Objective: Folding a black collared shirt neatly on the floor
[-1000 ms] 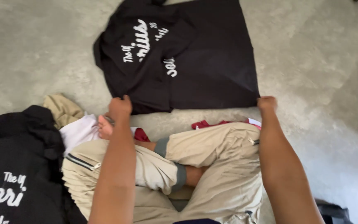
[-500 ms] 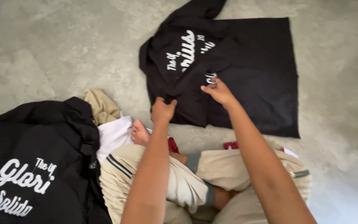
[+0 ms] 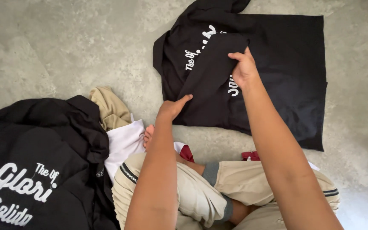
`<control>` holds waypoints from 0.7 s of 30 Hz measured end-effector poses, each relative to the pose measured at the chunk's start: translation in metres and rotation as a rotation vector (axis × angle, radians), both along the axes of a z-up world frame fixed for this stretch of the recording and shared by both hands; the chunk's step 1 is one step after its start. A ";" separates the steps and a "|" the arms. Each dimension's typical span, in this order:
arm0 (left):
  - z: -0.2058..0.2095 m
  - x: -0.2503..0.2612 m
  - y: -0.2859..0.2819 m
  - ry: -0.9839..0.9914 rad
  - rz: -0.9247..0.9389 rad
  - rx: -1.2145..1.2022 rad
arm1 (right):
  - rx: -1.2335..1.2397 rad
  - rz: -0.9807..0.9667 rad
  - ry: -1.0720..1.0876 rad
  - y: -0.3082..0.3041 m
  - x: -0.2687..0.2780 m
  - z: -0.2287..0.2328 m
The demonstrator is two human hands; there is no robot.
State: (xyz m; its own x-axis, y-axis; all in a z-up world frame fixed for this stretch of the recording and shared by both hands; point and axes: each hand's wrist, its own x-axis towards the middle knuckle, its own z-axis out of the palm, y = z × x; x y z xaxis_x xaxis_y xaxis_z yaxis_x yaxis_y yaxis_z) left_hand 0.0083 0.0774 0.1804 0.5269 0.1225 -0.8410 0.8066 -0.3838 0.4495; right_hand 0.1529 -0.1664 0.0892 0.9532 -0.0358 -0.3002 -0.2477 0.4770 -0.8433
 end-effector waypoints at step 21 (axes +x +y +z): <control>-0.044 -0.005 -0.005 -0.115 -0.049 0.216 | -0.099 -0.032 0.354 0.023 -0.020 0.027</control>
